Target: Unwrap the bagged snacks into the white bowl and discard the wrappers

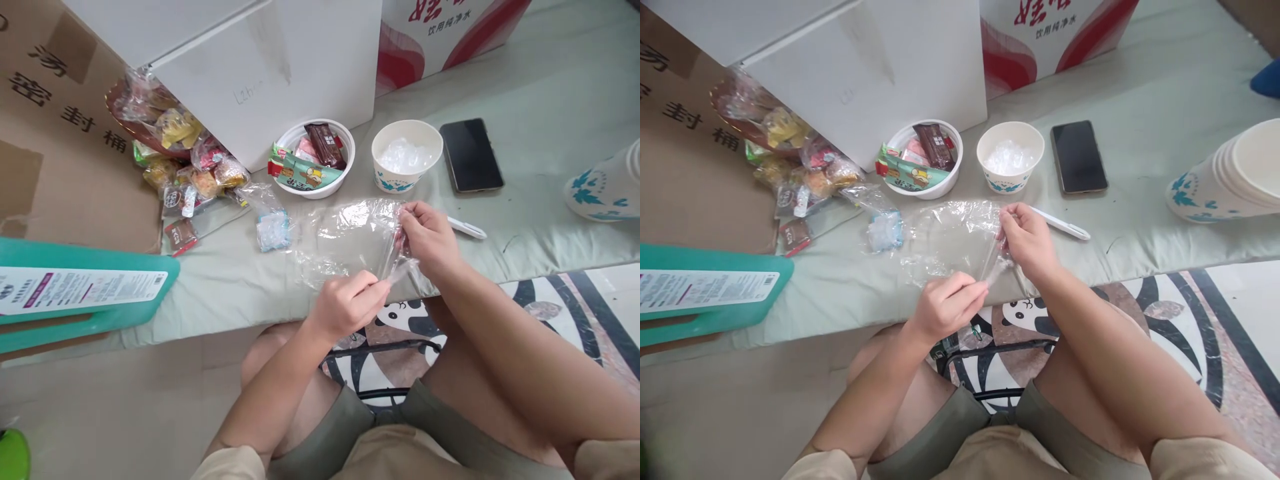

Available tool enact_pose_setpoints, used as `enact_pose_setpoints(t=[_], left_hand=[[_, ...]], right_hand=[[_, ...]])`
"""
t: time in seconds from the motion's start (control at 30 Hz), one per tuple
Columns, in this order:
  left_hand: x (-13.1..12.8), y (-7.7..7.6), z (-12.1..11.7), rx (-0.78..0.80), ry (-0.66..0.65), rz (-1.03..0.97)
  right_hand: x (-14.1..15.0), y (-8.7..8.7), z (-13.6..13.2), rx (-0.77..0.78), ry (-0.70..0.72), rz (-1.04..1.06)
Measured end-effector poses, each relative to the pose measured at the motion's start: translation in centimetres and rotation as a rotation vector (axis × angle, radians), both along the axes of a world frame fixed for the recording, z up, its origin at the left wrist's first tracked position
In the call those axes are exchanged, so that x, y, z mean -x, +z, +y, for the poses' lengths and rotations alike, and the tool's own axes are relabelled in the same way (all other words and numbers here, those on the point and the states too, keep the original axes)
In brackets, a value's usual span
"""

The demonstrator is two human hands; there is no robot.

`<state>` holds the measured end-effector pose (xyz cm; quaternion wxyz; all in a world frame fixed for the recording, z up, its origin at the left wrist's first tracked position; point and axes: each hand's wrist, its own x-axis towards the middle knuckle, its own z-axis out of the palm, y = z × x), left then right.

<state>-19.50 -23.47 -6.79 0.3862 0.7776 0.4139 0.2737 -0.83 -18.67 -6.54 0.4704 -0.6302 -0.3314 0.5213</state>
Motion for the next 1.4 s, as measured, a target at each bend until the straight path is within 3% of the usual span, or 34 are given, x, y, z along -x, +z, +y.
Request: enact_pose_setpoints(t=[0.07, 0.13, 0.2, 0.27, 0.3, 0.33, 0.43, 0.47, 0.53, 0.6, 0.7, 0.83, 0.93, 1.0, 1.13, 1.23, 1.3, 1.4], left_hand=[[0.1, 0.0, -0.3, 0.017, -0.037, 0.003], [0.9, -0.1, -0.3, 0.007, 0.028, -0.044], [2.0, 0.0, 0.2, -0.086, 0.283, -0.151], [3.1, 0.1, 1.4, -0.243, 0.671, -0.285], [3.5, 0.1, 2.2, -0.28, 0.782, -0.351], [3.7, 0.2, 2.9, -0.184, 0.806, -0.394], [3.5, 0.4, 4.8, 0.342, 0.746, -0.527], [3.3, 0.5, 5.2, 0.456, 0.759, -0.58], [3.1, 0.7, 5.7, 0.522, 0.841, -0.674], [3.1, 0.8, 6.0, 0.468, 0.915, -0.723], [3.6, 0.6, 6.3, 0.351, 0.976, -0.745], [4.4, 0.2, 6.6, 0.186, 0.997, -0.748], [5.3, 0.1, 6.7, 0.096, 1.005, -0.725], [6.0, 0.1, 7.0, 0.038, 1.02, -0.704], [7.5, -0.6, 7.5, -0.107, 1.036, -0.634], [7.9, -1.3, 7.7, -0.176, 0.977, -0.553], [7.9, -1.6, 7.7, -0.189, 0.932, -0.524], [7.9, -1.7, 7.8, -0.212, 0.925, -0.514]], right_hand=[[-0.4, 0.1, 0.1, 0.012, -0.039, 0.003], [-0.9, 0.0, 0.1, 0.024, -0.074, 0.0], [-1.3, -0.2, 0.0, 0.039, -0.098, 0.001], [-1.6, -0.4, -0.1, 0.044, -0.097, 0.014], [-1.8, -0.5, -0.1, 0.04, -0.083, 0.025], [-1.8, -0.6, -0.2, 0.031, -0.065, 0.038], [-1.7, -0.8, -0.2, -0.02, -0.011, 0.099], [-1.6, -0.8, -0.3, -0.043, 0.002, 0.141], [-1.4, -0.7, -0.3, -0.069, 0.025, 0.26], [-1.2, -0.6, -0.4, -0.039, 0.082, 0.358], [-1.1, -0.3, -0.9, 0.092, 0.278, 0.344], [-1.2, 0.5, -1.8, 0.348, 0.504, 0.356], [-1.1, 0.6, -2.1, 0.395, 0.638, 0.419], [-1.1, 0.4, -2.1, 0.321, 0.612, 0.421], [-0.6, -0.3, -1.4, 0.183, 0.26, 0.331], [-0.5, -0.3, -1.0, 0.16, 0.11, 0.319], [-0.5, -0.2, -1.0, 0.177, 0.105, 0.336], [-1.0, 0.0, -1.2, 0.198, 0.249, 0.349]])
